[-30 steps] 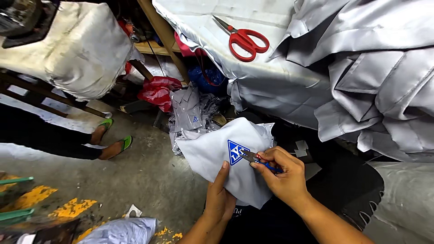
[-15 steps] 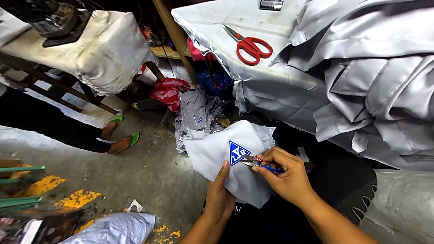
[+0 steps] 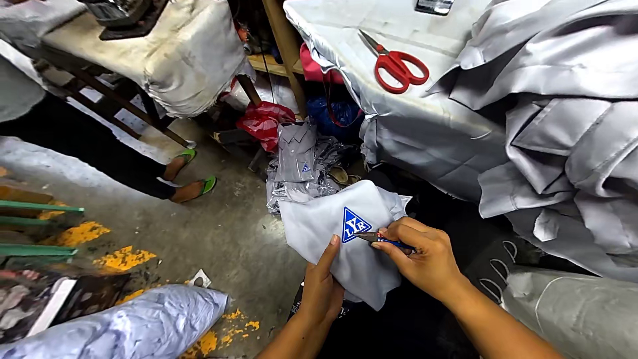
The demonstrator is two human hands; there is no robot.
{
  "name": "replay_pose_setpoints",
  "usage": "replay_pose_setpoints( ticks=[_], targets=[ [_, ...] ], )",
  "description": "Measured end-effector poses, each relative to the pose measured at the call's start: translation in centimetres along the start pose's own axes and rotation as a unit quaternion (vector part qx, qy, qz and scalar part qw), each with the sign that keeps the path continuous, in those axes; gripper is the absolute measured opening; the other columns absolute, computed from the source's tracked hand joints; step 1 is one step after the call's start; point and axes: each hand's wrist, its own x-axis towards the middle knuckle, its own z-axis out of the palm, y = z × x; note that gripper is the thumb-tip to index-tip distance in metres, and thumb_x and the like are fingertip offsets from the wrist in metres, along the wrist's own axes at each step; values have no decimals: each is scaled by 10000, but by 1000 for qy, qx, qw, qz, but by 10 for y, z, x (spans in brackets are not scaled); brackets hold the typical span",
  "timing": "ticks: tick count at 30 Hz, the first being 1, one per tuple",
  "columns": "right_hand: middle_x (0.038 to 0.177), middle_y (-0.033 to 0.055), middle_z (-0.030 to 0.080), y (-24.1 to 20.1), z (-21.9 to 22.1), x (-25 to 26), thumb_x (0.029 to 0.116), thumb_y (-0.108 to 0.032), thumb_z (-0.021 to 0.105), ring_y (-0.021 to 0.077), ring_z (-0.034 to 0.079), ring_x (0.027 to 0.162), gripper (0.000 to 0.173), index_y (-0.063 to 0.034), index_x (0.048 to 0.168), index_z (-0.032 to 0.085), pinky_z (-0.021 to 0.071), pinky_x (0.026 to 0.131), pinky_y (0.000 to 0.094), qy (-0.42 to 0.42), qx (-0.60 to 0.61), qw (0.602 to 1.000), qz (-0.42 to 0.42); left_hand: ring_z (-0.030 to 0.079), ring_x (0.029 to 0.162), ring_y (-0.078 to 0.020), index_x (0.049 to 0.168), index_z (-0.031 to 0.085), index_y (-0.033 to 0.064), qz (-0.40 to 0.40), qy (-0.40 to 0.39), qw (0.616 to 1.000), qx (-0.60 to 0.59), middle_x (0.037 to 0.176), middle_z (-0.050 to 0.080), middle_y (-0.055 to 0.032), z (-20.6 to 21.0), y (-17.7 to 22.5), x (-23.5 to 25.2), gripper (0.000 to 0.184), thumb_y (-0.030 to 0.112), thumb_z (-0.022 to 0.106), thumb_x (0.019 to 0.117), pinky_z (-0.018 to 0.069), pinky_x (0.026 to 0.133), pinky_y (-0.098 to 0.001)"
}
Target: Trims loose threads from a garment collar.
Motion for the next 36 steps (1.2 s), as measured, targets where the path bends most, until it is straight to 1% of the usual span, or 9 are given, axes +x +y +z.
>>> replay_pose_setpoints(
  ticks=[4,7,9,11,14,16,22,31,36],
  targets=[
    [838,65,693,3,5,5,954,-268,702,59,626,747,239,-36,914,740,496,648,167,-30,16,999,8,730,961,-190,1228,542,2,5,5,1000,-8,1041,725,-132,-7,1,3,212,100,438,1072,607,887,-371],
    [825,65,686,4,8,4,941,-244,720,32,617,752,234,-16,887,731,489,667,140,-44,58,997,27,730,949,-191,1210,554,-3,-3,3,1000,-3,1030,725,-134,-11,2,10,212,102,428,1076,609,879,-371],
    [831,49,665,4,10,0,919,-236,744,-16,566,732,237,-1,907,717,451,645,99,-33,87,994,53,732,936,-182,1195,556,-3,-3,0,1000,6,1015,729,-123,-11,4,15,203,97,428,1075,611,872,-363],
    [872,47,672,3,11,-5,901,-238,759,-32,559,743,255,7,961,718,451,647,88,2,78,994,78,734,935,-178,1194,550,0,-2,-6,1000,16,1008,731,-116,-10,6,20,194,88,427,1072,611,876,-361],
    [908,67,693,3,12,-8,892,-213,771,-30,579,766,255,23,977,728,456,651,80,58,42,994,85,731,949,-181,1216,529,-4,3,-11,1000,29,1022,728,-116,-9,5,26,189,67,448,1060,607,887,-361],
    [915,77,701,1,13,-9,898,-213,770,-23,585,778,250,22,974,729,453,658,84,70,26,994,81,731,950,-176,1222,518,-4,18,-17,999,39,1021,726,-109,-8,4,28,191,50,470,1046,607,891,-359],
    [900,82,705,1,14,-6,906,-222,765,0,595,776,243,13,962,736,463,670,100,67,10,995,71,729,938,-147,1198,536,-6,71,-27,995,70,999,732,-80,-5,-1,30,181,19,488,1025,606,891,-342],
    [893,79,708,-1,15,-3,913,-235,756,16,601,777,238,-2,961,748,468,676,118,55,-18,996,69,733,933,-152,1193,538,-4,76,-30,995,62,998,735,-81,-8,-1,29,178,18,500,1020,609,888,-346],
    [873,80,702,-6,16,-4,919,-236,748,25,587,740,234,-5,953,750,457,643,127,61,-38,995,63,732,936,-151,1201,526,-10,82,-23,994,62,997,732,-81,-8,-2,28,184,16,500,1021,609,888,-343]
  ],
)
